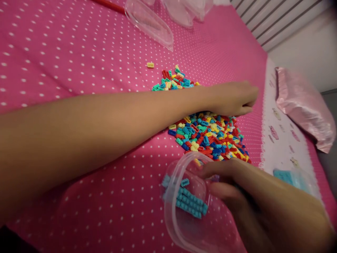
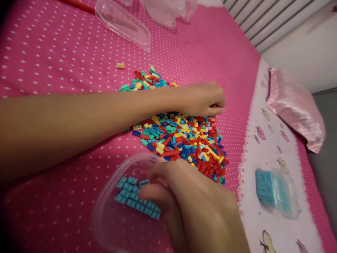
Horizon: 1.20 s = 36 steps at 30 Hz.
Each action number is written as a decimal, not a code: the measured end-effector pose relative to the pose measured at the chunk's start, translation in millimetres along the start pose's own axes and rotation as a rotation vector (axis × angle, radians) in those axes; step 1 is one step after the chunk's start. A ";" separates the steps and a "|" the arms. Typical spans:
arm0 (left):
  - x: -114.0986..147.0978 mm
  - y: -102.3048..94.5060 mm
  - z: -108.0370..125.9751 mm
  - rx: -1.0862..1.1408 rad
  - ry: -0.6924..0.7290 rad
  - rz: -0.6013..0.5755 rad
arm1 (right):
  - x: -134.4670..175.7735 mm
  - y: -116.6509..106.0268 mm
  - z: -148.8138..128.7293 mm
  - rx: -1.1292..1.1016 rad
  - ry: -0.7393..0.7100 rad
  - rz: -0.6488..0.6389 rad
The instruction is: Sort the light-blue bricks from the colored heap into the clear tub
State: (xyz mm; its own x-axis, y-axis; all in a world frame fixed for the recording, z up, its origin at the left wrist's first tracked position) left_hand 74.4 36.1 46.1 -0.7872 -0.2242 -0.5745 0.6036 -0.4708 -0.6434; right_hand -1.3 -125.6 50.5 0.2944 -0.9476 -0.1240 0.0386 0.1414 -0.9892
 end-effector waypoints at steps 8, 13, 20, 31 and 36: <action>-2.2 1.0 3.0 -0.037 -0.005 -0.021 | -5.4 -1.1 -26.9 0.228 -0.343 -0.029; -2.4 2.2 4.3 -0.042 0.017 -0.024 | -10.5 6.2 -35.7 0.336 -0.341 -0.074; -2.2 2.3 2.8 -0.051 0.020 -0.028 | -9.4 9.5 -38.5 0.322 -0.317 -0.064; -1.8 1.6 4.3 -0.060 -0.006 -0.030 | -9.3 5.6 -31.3 0.461 -0.201 -0.009; -2.0 2.7 3.3 -0.068 -0.002 -0.023 | -8.0 8.3 -33.6 0.454 -0.233 0.004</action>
State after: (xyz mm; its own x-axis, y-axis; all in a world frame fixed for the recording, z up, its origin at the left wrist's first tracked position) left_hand 77.2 32.4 47.2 -0.8010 -0.2157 -0.5585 0.5928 -0.4166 -0.6893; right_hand -35.3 -126.5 40.6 0.4985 -0.8651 -0.0560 0.4330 0.3045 -0.8484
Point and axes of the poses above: each hand's wrist, its own x-axis away from the middle knuckle, its own y-axis out of the palm, z = x × y, the point moved 10 cm from there along -x, towards the middle knuckle, and after that the axes turned 10 degrees about x, right-handed, at the moved point
